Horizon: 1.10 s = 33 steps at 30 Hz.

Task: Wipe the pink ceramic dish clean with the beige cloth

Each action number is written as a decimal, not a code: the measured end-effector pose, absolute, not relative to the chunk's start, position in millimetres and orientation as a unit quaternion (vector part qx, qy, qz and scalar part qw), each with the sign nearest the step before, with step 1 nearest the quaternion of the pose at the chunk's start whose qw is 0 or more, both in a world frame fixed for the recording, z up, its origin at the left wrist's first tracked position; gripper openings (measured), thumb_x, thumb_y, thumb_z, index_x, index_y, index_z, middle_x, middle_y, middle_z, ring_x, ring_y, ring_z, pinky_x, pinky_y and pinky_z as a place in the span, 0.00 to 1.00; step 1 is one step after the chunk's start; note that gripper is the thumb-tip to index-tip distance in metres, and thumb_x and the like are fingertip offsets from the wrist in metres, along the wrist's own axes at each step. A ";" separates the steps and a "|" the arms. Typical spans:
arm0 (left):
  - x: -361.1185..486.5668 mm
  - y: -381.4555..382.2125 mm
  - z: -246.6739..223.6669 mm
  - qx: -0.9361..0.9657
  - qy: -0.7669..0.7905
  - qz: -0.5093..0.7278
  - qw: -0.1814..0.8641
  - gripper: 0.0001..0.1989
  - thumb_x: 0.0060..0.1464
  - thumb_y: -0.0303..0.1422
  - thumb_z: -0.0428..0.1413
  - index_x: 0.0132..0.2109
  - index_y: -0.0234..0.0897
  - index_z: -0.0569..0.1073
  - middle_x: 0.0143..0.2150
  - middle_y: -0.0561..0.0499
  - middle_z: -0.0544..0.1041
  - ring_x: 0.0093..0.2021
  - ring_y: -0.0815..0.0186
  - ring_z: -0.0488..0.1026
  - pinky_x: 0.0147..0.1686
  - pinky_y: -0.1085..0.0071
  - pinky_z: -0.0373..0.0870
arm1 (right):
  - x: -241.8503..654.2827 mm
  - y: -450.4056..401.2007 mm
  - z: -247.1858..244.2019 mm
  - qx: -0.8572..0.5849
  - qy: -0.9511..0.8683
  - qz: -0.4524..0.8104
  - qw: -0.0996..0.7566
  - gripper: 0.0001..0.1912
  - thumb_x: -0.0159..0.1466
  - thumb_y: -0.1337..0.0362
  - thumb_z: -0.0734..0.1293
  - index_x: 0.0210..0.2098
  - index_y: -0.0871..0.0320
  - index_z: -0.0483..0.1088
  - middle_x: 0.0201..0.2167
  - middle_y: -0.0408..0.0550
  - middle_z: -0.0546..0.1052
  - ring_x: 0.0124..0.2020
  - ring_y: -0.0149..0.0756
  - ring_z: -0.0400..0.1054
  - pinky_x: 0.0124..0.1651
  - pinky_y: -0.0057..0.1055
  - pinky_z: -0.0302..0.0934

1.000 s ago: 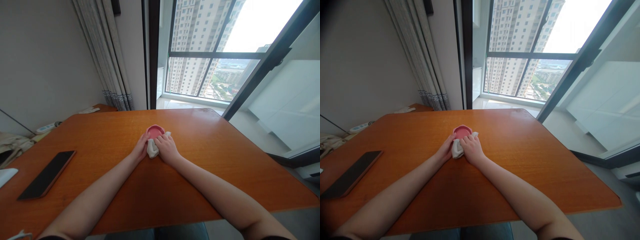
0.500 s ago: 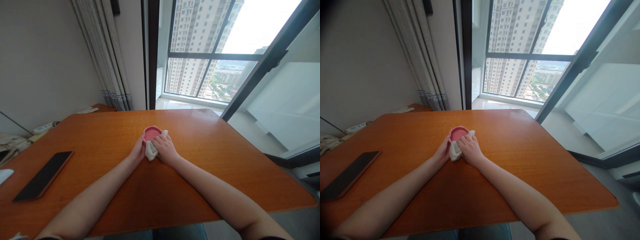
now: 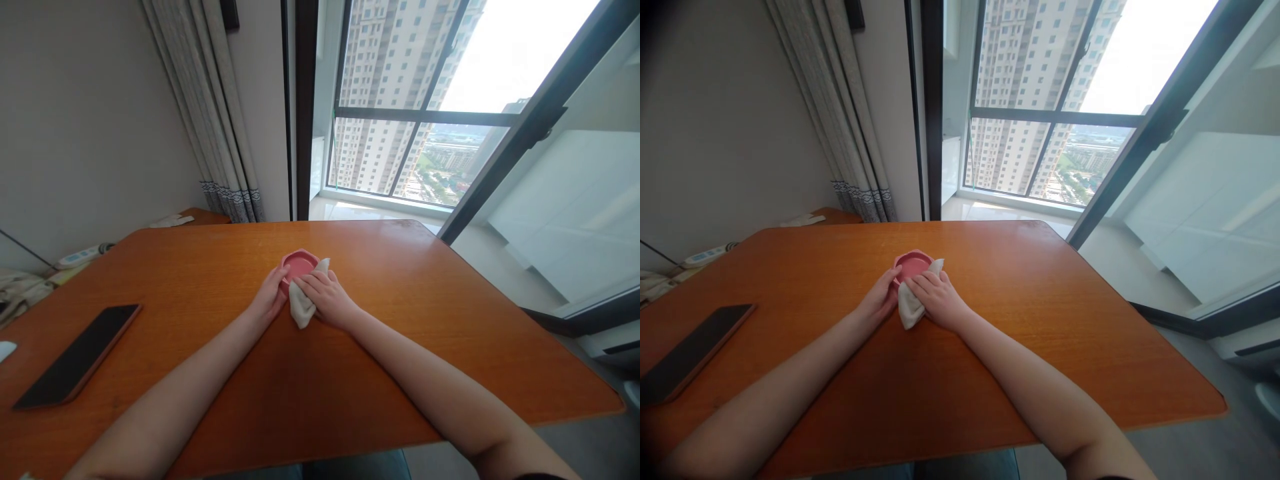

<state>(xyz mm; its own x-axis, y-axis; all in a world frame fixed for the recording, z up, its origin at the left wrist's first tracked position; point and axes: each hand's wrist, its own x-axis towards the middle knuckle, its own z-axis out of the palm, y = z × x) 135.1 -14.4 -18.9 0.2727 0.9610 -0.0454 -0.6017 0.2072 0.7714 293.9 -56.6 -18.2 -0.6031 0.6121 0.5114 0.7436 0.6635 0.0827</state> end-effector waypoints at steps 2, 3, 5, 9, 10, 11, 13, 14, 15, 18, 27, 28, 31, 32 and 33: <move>142.0 -20.9 -17.2 0.309 0.265 0.556 0.724 0.12 0.47 0.32 0.60 0.40 0.34 0.70 0.34 0.52 0.76 0.32 0.71 0.73 0.40 0.73 0.69 | 289.8 -59.3 -19.7 -0.420 -0.858 -0.159 0.250 0.21 0.64 0.63 0.59 0.56 0.60 0.61 0.49 0.55 0.70 0.51 0.44 0.57 0.47 0.40 0.48; 143.8 -22.9 -16.2 0.310 0.262 0.559 0.723 0.13 0.46 0.31 0.61 0.41 0.35 0.69 0.34 0.53 0.76 0.32 0.72 0.72 0.40 0.72 0.69 | 290.4 -59.0 -20.1 -0.433 -0.847 -0.168 0.257 0.17 0.65 0.64 0.58 0.53 0.59 0.64 0.46 0.54 0.71 0.49 0.43 0.57 0.47 0.39 0.47; 142.4 -22.5 -13.6 0.323 0.259 0.556 0.721 0.17 0.45 0.31 0.62 0.43 0.37 0.68 0.35 0.54 0.75 0.33 0.72 0.72 0.40 0.72 0.68 | 296.0 -55.7 -20.6 -0.435 -0.842 -0.188 0.257 0.13 0.67 0.65 0.56 0.46 0.57 0.68 0.41 0.51 0.73 0.46 0.41 0.59 0.45 0.38 0.47; 127.2 -9.9 -5.4 0.393 0.313 0.537 0.677 0.21 0.43 0.34 0.64 0.45 0.38 0.69 0.40 0.51 0.75 0.36 0.69 0.72 0.37 0.73 0.67 | 308.4 -47.8 -21.6 -0.372 -0.867 -0.226 0.242 0.12 0.68 0.66 0.55 0.44 0.55 0.69 0.42 0.48 0.74 0.47 0.38 0.59 0.44 0.37 0.47; 124.5 -7.4 -3.6 0.412 0.329 0.531 0.664 0.21 0.43 0.35 0.64 0.45 0.37 0.70 0.40 0.50 0.75 0.37 0.68 0.72 0.37 0.73 0.67 | 308.2 -48.0 -21.9 -0.365 -0.868 -0.231 0.246 0.12 0.68 0.67 0.55 0.46 0.54 0.68 0.44 0.48 0.73 0.49 0.39 0.58 0.44 0.37 0.47; 123.5 -6.4 -2.4 0.422 0.337 0.529 0.654 0.20 0.43 0.35 0.64 0.44 0.36 0.70 0.40 0.50 0.75 0.38 0.67 0.72 0.37 0.73 0.67 | 305.9 -49.7 -22.2 -0.363 -0.867 -0.232 0.251 0.13 0.68 0.67 0.55 0.48 0.54 0.67 0.47 0.49 0.73 0.51 0.39 0.57 0.45 0.37 0.47; 127.0 -9.9 -2.1 0.408 0.334 0.548 0.649 0.17 0.45 0.37 0.62 0.41 0.35 0.70 0.38 0.50 0.75 0.37 0.67 0.71 0.37 0.73 0.66 | 296.1 -56.9 -22.5 -0.376 -0.862 -0.222 0.257 0.16 0.68 0.66 0.55 0.54 0.54 0.64 0.51 0.51 0.71 0.53 0.40 0.56 0.48 0.37 0.47; 131.0 -14.1 -3.0 0.387 0.328 0.564 0.651 0.16 0.46 0.38 0.62 0.40 0.35 0.69 0.35 0.51 0.74 0.35 0.69 0.71 0.37 0.73 0.66 | 289.6 -61.8 -22.3 -0.390 -0.857 -0.213 0.259 0.18 0.68 0.65 0.55 0.57 0.55 0.61 0.53 0.52 0.69 0.54 0.40 0.55 0.49 0.38 0.47; 135.7 -19.2 -4.4 0.363 0.322 0.579 0.655 0.15 0.47 0.39 0.61 0.38 0.36 0.68 0.33 0.53 0.73 0.33 0.70 0.70 0.36 0.73 0.66 | 283.4 -66.6 -21.8 -0.409 -0.849 -0.207 0.262 0.19 0.68 0.65 0.54 0.58 0.55 0.59 0.54 0.52 0.69 0.55 0.41 0.54 0.49 0.38 0.46; 146.3 -32.2 -8.6 0.319 0.310 0.592 0.672 0.15 0.47 0.39 0.61 0.37 0.39 0.65 0.30 0.58 0.70 0.30 0.73 0.69 0.36 0.74 0.66 | 273.6 -74.7 -19.3 -0.467 -0.818 -0.204 0.267 0.19 0.68 0.65 0.54 0.57 0.56 0.60 0.52 0.54 0.69 0.53 0.43 0.55 0.48 0.40 0.46; 125.4 -7.7 -12.7 0.400 0.350 0.546 0.647 0.18 0.43 0.33 0.63 0.42 0.36 0.69 0.39 0.51 0.74 0.38 0.68 0.70 0.38 0.73 0.66 | 302.9 -51.3 -17.2 -0.356 -0.889 -0.195 0.211 0.12 0.67 0.67 0.56 0.47 0.56 0.67 0.49 0.53 0.71 0.52 0.41 0.57 0.46 0.37 0.48; 126.9 -9.0 -12.7 0.396 0.350 0.556 0.642 0.16 0.44 0.33 0.62 0.41 0.36 0.69 0.38 0.52 0.73 0.37 0.68 0.70 0.39 0.73 0.66 | 299.3 -53.0 -18.3 -0.360 -0.887 -0.193 0.216 0.14 0.67 0.67 0.56 0.50 0.57 0.66 0.51 0.53 0.69 0.53 0.41 0.56 0.47 0.37 0.48; 138.3 -21.5 -11.0 0.351 0.335 0.605 0.632 0.14 0.45 0.34 0.61 0.39 0.39 0.67 0.35 0.56 0.72 0.36 0.71 0.70 0.40 0.74 0.66 | 283.6 -62.6 -21.1 -0.427 -0.850 -0.186 0.245 0.18 0.67 0.65 0.56 0.55 0.58 0.62 0.53 0.54 0.68 0.55 0.43 0.54 0.49 0.40 0.46; 142.8 -26.8 -10.0 0.338 0.325 0.617 0.632 0.15 0.45 0.33 0.61 0.40 0.40 0.66 0.36 0.57 0.72 0.36 0.72 0.70 0.41 0.75 0.67 | 279.1 -65.9 -21.5 -0.450 -0.837 -0.183 0.253 0.18 0.67 0.65 0.56 0.56 0.58 0.62 0.53 0.55 0.69 0.54 0.44 0.54 0.49 0.40 0.46; 146.8 -31.7 -9.0 0.333 0.315 0.624 0.633 0.16 0.45 0.33 0.61 0.41 0.42 0.66 0.37 0.57 0.72 0.37 0.72 0.70 0.42 0.75 0.67 | 275.7 -68.6 -21.5 -0.466 -0.827 -0.179 0.258 0.18 0.67 0.64 0.56 0.55 0.58 0.62 0.52 0.55 0.69 0.54 0.44 0.54 0.49 0.40 0.46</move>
<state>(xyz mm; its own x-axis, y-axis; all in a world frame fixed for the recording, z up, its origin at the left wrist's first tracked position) 146.8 -31.7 -9.0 0.0238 0.9996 0.0169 -0.5809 0.0001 0.8140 275.7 -68.6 -21.5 -0.4318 0.6786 0.5942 0.8635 0.5013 0.0550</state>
